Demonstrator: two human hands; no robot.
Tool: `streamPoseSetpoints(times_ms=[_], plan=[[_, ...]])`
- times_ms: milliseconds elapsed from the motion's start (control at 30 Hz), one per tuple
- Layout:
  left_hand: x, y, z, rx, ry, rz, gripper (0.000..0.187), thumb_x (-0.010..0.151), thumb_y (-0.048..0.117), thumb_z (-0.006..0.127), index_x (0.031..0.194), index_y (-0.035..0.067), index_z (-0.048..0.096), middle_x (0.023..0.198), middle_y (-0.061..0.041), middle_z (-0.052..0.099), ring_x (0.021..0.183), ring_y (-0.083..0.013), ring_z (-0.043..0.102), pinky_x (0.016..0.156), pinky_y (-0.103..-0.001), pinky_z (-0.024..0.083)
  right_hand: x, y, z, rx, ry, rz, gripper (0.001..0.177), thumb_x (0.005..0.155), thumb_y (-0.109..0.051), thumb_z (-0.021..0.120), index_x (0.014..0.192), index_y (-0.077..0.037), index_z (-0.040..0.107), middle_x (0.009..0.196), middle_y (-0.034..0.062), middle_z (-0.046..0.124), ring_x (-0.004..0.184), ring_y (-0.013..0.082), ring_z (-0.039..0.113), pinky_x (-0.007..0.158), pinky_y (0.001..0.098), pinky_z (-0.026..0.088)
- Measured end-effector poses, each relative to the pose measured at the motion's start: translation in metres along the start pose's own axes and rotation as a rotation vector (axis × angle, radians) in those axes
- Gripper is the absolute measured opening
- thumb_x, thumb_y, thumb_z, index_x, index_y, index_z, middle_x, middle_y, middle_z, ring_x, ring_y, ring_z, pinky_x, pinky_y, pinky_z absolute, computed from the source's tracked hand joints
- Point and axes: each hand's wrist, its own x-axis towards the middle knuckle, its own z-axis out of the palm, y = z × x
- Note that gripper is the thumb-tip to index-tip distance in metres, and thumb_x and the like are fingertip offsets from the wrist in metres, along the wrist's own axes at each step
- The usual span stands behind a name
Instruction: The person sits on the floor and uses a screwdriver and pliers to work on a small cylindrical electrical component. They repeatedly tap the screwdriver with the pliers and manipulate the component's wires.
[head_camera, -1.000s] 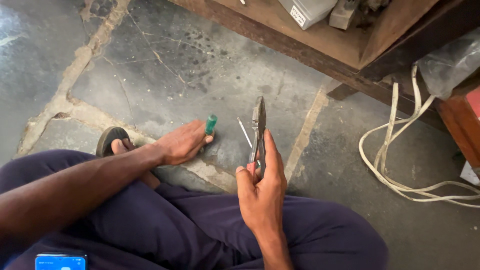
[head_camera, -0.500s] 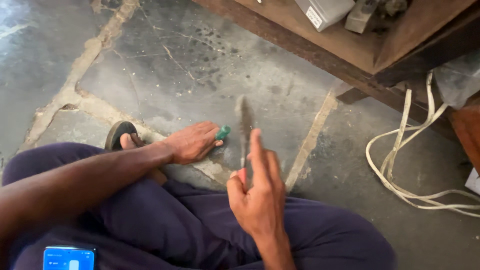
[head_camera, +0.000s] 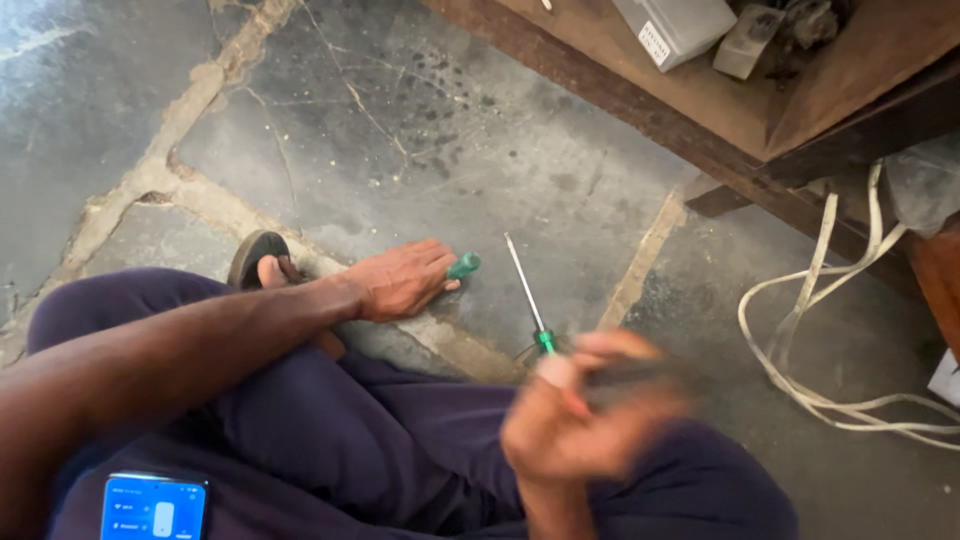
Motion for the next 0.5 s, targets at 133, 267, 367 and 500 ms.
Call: streamPoseSetpoints(times_ms=[133,267,367,500], plan=[[0.006,-0.001,-0.005,0.021,0.023,0.039,0.026,0.103,0.027,0.054,0.099,0.001,0.053,0.098,-0.018,0.057,0.096,-0.0386,0.057,0.084,-0.048,0.048,0.002,0.02,0.014,-0.492,-0.814,0.317,0.087,0.079,-0.007,0.071,0.16,-0.005,0.042,0.08,0.0097,0.065,0.072,0.0295,0.065,0.07,0.0443,0.053],[0.003,-0.006,-0.004,-0.014,0.027,0.054,0.025,0.103,0.026,0.054,0.103,0.001,0.054,0.099,-0.02,0.057,0.097,-0.0408,0.056,0.085,-0.049,0.047,0.007,0.02,0.01,-0.461,-0.584,0.172,0.079,0.076,-0.003,0.07,0.151,-0.004,0.047,0.086,0.0093,0.063,0.074,0.027,0.066,0.069,0.0422,0.054],[-0.004,-0.003,-0.001,-0.109,0.057,-0.054,0.024,0.105,0.025,0.051,0.108,0.002,0.053,0.1,-0.021,0.056,0.096,-0.0419,0.056,0.085,-0.049,0.046,0.01,0.014,0.002,-0.365,-0.441,0.176,0.076,0.079,0.0,0.068,0.152,-0.001,0.046,0.095,0.0103,0.063,0.077,0.0222,0.065,0.067,0.0356,0.056],[0.003,-0.002,-0.01,-0.161,0.142,-0.154,0.023,0.107,0.026,0.047,0.112,0.004,0.053,0.101,-0.021,0.055,0.094,-0.0411,0.056,0.085,-0.049,0.046,0.019,0.012,-0.002,-0.298,-0.4,0.308,0.078,0.079,0.003,0.067,0.154,-0.002,0.045,0.083,0.0079,0.062,0.064,0.0155,0.061,0.065,0.0306,0.055]])
